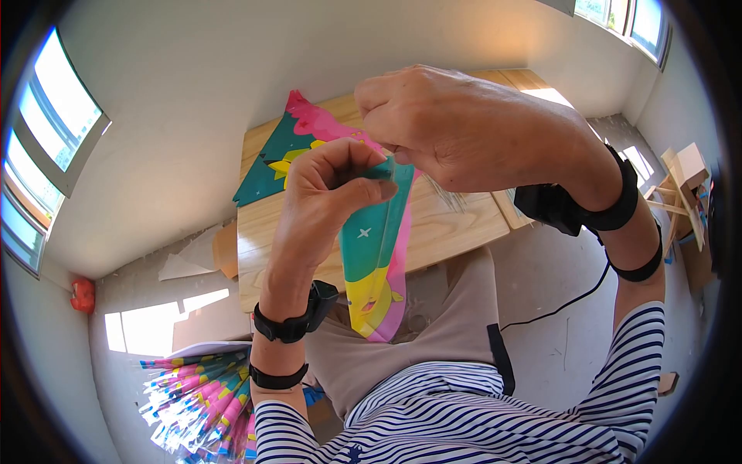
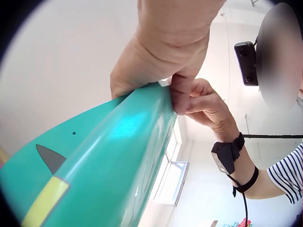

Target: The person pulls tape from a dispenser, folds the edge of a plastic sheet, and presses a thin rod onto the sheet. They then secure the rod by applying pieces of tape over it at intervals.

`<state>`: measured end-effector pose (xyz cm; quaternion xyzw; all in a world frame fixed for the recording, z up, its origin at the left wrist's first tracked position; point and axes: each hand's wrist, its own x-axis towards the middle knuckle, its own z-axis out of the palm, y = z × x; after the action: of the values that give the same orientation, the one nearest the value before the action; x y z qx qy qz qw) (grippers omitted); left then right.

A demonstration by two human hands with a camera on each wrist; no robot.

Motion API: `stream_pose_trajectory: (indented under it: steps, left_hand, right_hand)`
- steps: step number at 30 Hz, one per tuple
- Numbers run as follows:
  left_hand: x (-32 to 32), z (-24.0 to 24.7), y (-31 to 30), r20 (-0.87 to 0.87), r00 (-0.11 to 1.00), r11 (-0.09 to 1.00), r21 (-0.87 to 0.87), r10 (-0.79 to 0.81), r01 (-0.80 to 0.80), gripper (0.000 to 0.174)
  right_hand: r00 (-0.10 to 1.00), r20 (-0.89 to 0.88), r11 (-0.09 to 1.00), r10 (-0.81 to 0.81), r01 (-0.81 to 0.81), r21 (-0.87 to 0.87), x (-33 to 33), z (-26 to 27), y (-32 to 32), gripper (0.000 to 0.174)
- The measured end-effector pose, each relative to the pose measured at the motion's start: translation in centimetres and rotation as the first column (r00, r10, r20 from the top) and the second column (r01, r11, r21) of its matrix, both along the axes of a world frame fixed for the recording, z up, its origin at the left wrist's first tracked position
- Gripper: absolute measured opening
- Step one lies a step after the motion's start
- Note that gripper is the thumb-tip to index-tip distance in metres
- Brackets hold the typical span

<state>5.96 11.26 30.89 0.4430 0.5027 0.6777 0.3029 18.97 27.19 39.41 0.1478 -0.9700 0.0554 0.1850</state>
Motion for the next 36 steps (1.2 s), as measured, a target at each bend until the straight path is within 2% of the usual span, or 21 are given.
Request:
stream_pose_trajectory:
  steps: [7, 10, 13, 19, 26, 29, 32, 36]
  left_hand:
    - [-0.1, 0.0, 0.2, 0.046, 0.999, 1.000, 0.003, -0.028, 0.028, 0.025]
    - [-0.2, -0.3, 0.5, -0.010, 1.000, 1.000, 0.001, -0.016, 0.016, 0.033]
    - [0.1, -0.1, 0.4, -0.023, 1.000, 1.000, -0.009, 0.002, -0.002, 0.035]
    - [-0.2, -0.2, 0.3, -0.070, 0.997, 0.999, -0.038, 0.032, -0.035, 0.027]
    - [-0.7, -0.9, 0.2, -0.023, 0.999, 0.999, -0.006, 0.037, -0.037, 0.007]
    - [-0.6, -0.7, 0.3, 0.072, 0.997, 1.000, 0.015, 0.025, -0.027, 0.005]
    - [-0.6, -0.5, 0.3, 0.144, 0.989, 0.999, 0.035, 0.034, -0.039, 0.009]
    - [-0.9, -0.8, 0.6, 0.181, 0.983, 0.998, 0.056, 0.010, -0.021, 0.010]
  right_hand:
    - [1.000, -0.001, 1.000, -0.005, 0.005, 0.000, -0.1, -0.1, 0.1, 0.010]
    - [1.000, -0.008, 1.000, -0.001, 0.001, 0.011, -0.1, -0.1, 0.2, 0.010]
    - [1.000, -0.029, 1.000, 0.011, -0.010, 0.018, -0.1, -0.2, 0.2, 0.011]
    - [0.998, -0.057, 0.996, 0.010, -0.005, 0.086, -0.1, -0.2, 0.3, 0.012]
    - [0.992, -0.121, 1.000, 0.029, -0.030, -0.005, -0.4, -0.3, 0.3, 0.007]
    - [0.987, -0.162, 1.000, 0.022, -0.019, 0.019, -0.2, -0.4, 0.0, 0.003]
    - [0.941, -0.329, 0.970, 0.083, 0.000, 0.244, 0.0, -1.1, -0.7, 0.003]
    - [0.897, -0.401, 0.962, 0.186, -0.084, 0.258, 0.1, -2.0, -0.4, 0.007]
